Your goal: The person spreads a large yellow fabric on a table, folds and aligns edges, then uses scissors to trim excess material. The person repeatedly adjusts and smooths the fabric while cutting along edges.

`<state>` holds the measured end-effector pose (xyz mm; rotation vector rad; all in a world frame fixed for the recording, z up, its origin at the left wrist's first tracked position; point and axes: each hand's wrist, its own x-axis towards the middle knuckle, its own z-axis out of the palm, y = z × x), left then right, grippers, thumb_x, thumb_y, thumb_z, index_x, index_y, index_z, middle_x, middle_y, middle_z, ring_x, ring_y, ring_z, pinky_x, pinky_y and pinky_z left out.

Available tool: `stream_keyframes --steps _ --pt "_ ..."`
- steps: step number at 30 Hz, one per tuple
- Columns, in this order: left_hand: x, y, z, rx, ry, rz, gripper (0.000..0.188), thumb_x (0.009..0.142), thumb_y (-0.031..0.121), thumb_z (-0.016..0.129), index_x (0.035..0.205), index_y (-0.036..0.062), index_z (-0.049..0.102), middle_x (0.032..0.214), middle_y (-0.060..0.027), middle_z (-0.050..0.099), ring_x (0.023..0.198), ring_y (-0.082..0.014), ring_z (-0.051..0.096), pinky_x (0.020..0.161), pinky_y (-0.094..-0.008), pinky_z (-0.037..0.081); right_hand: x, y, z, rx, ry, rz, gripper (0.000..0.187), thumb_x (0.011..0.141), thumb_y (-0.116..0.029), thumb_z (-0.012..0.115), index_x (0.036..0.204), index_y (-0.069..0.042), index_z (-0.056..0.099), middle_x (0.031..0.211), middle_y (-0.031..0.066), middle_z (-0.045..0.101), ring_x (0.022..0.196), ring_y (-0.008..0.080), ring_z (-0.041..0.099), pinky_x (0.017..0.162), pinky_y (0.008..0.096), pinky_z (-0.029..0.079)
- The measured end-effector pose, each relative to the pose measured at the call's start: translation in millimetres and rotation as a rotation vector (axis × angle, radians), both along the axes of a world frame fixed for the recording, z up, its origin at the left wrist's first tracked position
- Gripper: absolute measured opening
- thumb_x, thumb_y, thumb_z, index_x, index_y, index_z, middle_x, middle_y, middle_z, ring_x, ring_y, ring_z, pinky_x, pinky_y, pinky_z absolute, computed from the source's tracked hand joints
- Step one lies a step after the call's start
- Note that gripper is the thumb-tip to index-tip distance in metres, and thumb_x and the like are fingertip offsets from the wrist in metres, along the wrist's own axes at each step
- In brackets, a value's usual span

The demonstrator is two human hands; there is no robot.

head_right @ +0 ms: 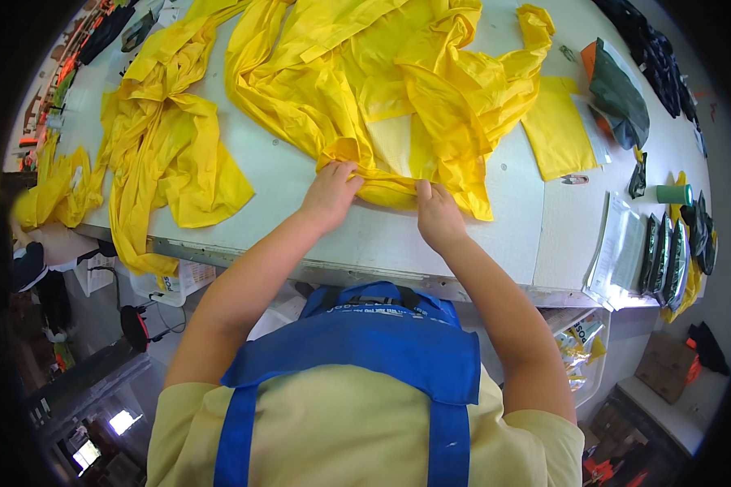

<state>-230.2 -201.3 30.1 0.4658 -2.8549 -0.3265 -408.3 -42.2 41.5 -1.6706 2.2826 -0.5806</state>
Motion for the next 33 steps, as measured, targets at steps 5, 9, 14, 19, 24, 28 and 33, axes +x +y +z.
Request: stream_keyframes --steps 5,9,14,19,24,28,33 --pt "4.2 0.6 19.4 0.06 -0.278 -0.034 0.016 0.077 0.012 0.057 0.091 0.0075 0.063 0.103 -0.0101 0.059 0.102 -0.0276 0.052 0.093 -0.0446 0.038 7.3 9.9 3.0 -0.087 0.158 0.136 0.014 0.078 -0.004 0.049 0.092 -0.004 0.051 0.083 0.013 0.059 0.088 0.0311 0.056 0.078 0.0395 0.046" --pt "-24.1 31.9 26.6 0.169 -0.3 0.084 0.017 0.077 0.009 0.056 0.094 0.0064 0.061 0.098 -0.0142 0.06 0.098 -0.0297 0.053 0.084 -0.0424 0.043 11.6 3.3 -3.7 -0.03 0.093 0.037 0.008 0.083 -0.006 0.052 0.092 -0.005 0.053 0.086 0.013 0.061 0.087 0.0311 0.056 0.076 0.0393 0.046" --pt "-59.4 80.6 11.6 0.443 0.029 0.063 0.019 0.078 0.007 0.056 0.097 0.0035 0.059 0.096 -0.0172 0.057 0.091 -0.0328 0.053 0.077 -0.0416 0.045 -2.9 2.7 4.1 -0.009 -0.382 -0.118 0.021 0.079 -0.004 0.057 0.1 -0.004 0.055 0.093 0.0154 0.06 0.095 0.0332 0.055 0.083 0.0402 0.046" --pt "-64.7 90.4 13.1 0.488 0.035 0.13 0.015 0.078 0.011 0.061 0.091 0.0045 0.062 0.094 -0.013 0.056 0.09 -0.0323 0.053 0.075 -0.0424 0.045 -23.3 38.7 11.7 -0.114 -0.278 -0.083 0.036 0.07 0.0 0.061 0.106 -0.004 0.058 0.104 0.0156 0.058 0.097 0.0345 0.054 0.085 0.0405 0.045" --pt "-78.9 95.1 2.7 0.333 -0.125 0.17 0.015 0.077 0.014 0.06 0.09 0.0089 0.064 0.098 -0.0055 0.059 0.097 -0.0279 0.05 0.073 -0.0463 0.04 -22.1 45.8 0.1 -0.02 -0.168 -0.079 0.036 0.069 0.002 0.058 0.105 -0.004 0.058 0.101 0.0133 0.061 0.1 0.0337 0.053 0.087 0.0411 0.043" --pt "-80.9 105.0 -0.1 0.261 -0.083 0.194 0.01 0.076 0.015 0.063 0.086 0.0142 0.065 0.095 0.0005 0.058 0.1 -0.0247 0.048 0.074 -0.0477 0.037 -29.8 44.1 6.6 0.032 -0.123 -0.069 0.038 0.07 0.003 0.057 0.106 -0.005 0.058 0.092 0.0113 0.064 0.098 0.0338 0.054 0.086 0.041 0.044" --pt "-80.5 105.2 2.3 0.329 -0.082 0.227 0.012 0.072 0.023 0.067 0.081 0.0158 0.068 0.094 0.0018 0.059 0.102 -0.0238 0.047 0.076 -0.0477 0.035 -41.1 33.3 7.1 0.15 -0.602 -0.241 0.021 0.078 0.001 0.058 0.099 -0.004 0.056 0.081 0.0081 0.063 0.074 0.0214 0.055 0.072 0.0314 0.045"
